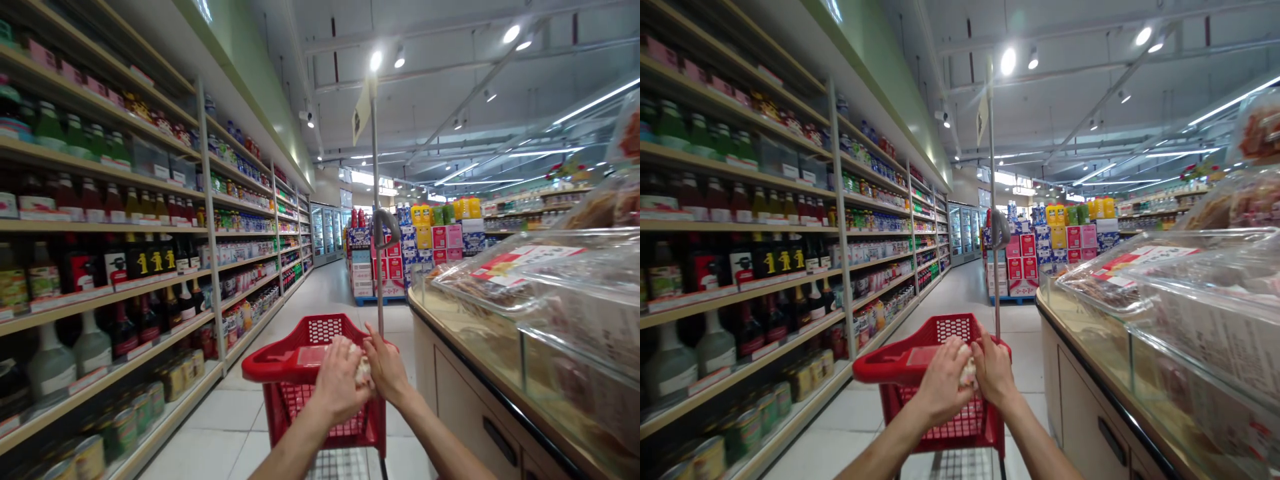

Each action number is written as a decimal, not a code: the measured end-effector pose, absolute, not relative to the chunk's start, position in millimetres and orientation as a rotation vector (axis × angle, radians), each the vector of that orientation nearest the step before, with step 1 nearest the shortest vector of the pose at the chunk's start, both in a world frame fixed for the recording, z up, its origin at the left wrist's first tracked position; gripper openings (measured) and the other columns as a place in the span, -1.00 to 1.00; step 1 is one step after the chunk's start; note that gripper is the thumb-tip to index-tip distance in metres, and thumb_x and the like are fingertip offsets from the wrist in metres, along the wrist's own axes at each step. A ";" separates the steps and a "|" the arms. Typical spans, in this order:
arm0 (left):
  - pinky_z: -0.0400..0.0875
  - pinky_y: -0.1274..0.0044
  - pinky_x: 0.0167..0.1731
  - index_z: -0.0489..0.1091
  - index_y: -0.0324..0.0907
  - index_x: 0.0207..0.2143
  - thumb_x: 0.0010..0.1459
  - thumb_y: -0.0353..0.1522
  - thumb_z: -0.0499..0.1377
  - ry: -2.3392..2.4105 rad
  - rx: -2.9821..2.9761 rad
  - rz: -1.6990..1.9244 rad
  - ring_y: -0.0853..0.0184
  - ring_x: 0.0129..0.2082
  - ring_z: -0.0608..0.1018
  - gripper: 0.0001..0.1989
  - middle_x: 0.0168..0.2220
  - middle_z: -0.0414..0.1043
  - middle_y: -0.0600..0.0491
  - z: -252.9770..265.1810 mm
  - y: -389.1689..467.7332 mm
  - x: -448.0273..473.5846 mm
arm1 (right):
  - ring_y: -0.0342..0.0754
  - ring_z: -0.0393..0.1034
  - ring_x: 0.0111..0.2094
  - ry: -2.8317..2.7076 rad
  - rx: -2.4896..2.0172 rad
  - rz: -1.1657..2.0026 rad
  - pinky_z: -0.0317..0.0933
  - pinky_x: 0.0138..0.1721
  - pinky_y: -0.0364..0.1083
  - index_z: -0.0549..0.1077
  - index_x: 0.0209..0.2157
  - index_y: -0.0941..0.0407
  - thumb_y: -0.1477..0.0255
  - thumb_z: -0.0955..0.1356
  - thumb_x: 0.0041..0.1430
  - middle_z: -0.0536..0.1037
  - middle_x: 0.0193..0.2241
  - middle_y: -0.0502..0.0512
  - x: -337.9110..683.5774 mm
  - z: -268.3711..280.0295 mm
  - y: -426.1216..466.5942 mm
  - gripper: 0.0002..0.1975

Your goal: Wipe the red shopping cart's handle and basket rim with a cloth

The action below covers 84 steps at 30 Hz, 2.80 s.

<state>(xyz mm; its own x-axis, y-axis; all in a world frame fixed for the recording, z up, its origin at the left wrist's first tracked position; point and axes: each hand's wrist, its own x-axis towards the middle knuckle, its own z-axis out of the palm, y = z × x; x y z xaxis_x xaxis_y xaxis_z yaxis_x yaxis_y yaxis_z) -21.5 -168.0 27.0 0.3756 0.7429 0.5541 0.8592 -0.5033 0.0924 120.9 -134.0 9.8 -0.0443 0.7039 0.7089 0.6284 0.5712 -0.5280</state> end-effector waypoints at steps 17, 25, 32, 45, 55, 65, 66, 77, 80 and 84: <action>-0.04 0.27 0.12 0.11 -0.32 0.06 -0.03 -0.15 0.05 -1.651 -2.455 -0.750 0.13 0.18 0.01 -0.36 0.17 -0.01 -0.19 30.1 -166.5 -31.3 | -0.05 0.41 -0.38 -1.693 -1.171 0.201 0.19 -0.34 -0.11 0.03 0.14 0.16 0.23 -0.01 0.21 0.53 -0.37 0.09 119.5 6.6 -133.7 -0.48; 0.12 0.37 0.03 0.27 -0.22 -0.08 0.09 -0.28 -0.08 -1.844 -2.187 -0.852 0.24 0.07 0.24 -0.63 0.06 0.21 -0.10 40.7 -155.6 -73.1 | -0.03 0.41 -0.36 -1.616 -1.180 0.291 0.21 -0.30 -0.08 0.00 0.15 0.21 0.21 -0.03 0.20 0.52 -0.39 0.10 132.1 5.6 -141.9 -0.44; 0.16 0.33 0.02 0.30 -0.24 -0.13 0.02 -0.32 0.03 -1.490 -2.311 -0.899 0.20 0.01 0.30 -0.65 -0.01 0.29 -0.13 20.3 -160.5 -10.3 | -0.05 0.42 -0.34 -1.576 -1.093 0.179 0.25 -0.30 -0.08 0.05 0.13 0.15 0.21 0.01 0.19 0.52 -0.32 0.10 125.9 -1.8 -144.3 -0.47; 0.15 0.34 0.05 0.30 -0.28 -0.11 -0.12 -0.40 0.09 -1.653 -2.281 -0.897 0.17 0.03 0.29 -0.58 0.00 0.28 -0.15 28.2 -156.3 -42.6 | -0.04 0.37 -0.36 -1.599 -1.053 -0.006 0.26 -0.32 -0.06 0.15 0.08 0.09 0.28 0.06 0.19 0.51 -0.38 0.07 115.7 -10.3 -142.7 -0.55; 0.19 0.39 0.04 0.34 -0.23 -0.15 -0.04 -0.49 0.01 -1.679 -2.375 -0.961 0.29 -0.01 0.35 -0.65 -0.03 0.34 -0.07 46.6 -150.1 -84.7 | -0.06 0.36 -0.33 -1.591 -1.042 -0.007 0.24 -0.29 -0.06 0.16 0.07 0.09 0.29 0.07 0.20 0.49 -0.36 0.05 121.3 -13.7 -145.3 -0.57; 0.27 0.31 -0.01 0.29 -0.25 -0.10 -0.08 -0.40 0.13 -1.247 -2.295 -0.959 0.20 0.00 0.33 -0.58 -0.03 0.32 -0.12 16.4 -163.8 -57.4 | -0.05 0.38 -0.34 -1.625 -1.020 -0.043 0.26 -0.27 -0.03 0.16 0.07 0.10 0.28 0.09 0.17 0.50 -0.36 0.08 131.2 -16.2 -141.2 -0.56; 0.28 0.32 -0.02 0.29 -0.26 -0.10 -0.06 -0.41 0.11 -1.346 -2.231 -0.974 0.21 -0.01 0.35 -0.61 -0.04 0.33 -0.13 17.4 -163.5 -68.5 | -0.05 0.39 -0.32 -1.612 -1.038 -0.009 0.27 -0.26 -0.03 0.15 0.08 0.11 0.28 0.09 0.17 0.50 -0.34 0.09 131.0 -14.1 -142.7 -0.55; 0.27 0.35 -0.01 0.30 -0.25 -0.11 -0.04 -0.49 0.05 -1.172 -2.398 -0.895 0.23 -0.03 0.37 -0.63 -0.07 0.36 -0.12 10.3 -151.0 -5.2 | 0.00 0.34 -0.10 -1.616 -1.123 0.216 0.23 -0.13 0.01 -0.02 0.15 0.15 0.20 0.04 0.18 0.39 -0.06 0.23 133.8 0.8 -143.3 -0.45; 0.24 0.33 0.01 0.28 -0.27 -0.09 -0.06 -0.46 0.09 -1.404 -2.253 -0.969 0.21 0.00 0.33 -0.59 -0.01 0.30 -0.13 16.1 -153.3 -61.3 | 0.00 0.35 -0.11 -1.634 -1.135 0.233 0.23 -0.13 0.02 0.00 0.15 0.15 0.21 0.05 0.19 0.41 -0.09 0.22 136.4 3.0 -144.1 -0.46; 0.26 0.32 -0.01 0.31 -0.28 -0.12 -0.01 -0.44 0.05 -1.627 -2.076 -1.021 0.21 -0.02 0.36 -0.66 -0.05 0.34 -0.14 20.3 -156.2 -78.3 | 0.00 0.39 -0.19 -1.650 -1.130 0.142 0.26 -0.19 0.01 0.02 0.14 0.10 0.25 0.04 0.19 0.44 -0.13 0.18 127.3 3.6 -144.1 -0.50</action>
<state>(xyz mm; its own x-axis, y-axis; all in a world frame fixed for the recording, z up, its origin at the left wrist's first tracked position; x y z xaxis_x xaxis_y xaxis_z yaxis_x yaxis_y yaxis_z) -78.3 -156.2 20.3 0.1000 0.7127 0.6943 0.9351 -0.3057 0.1792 127.3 -144.1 3.6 0.0310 0.7233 0.6899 0.5946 0.5415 -0.5944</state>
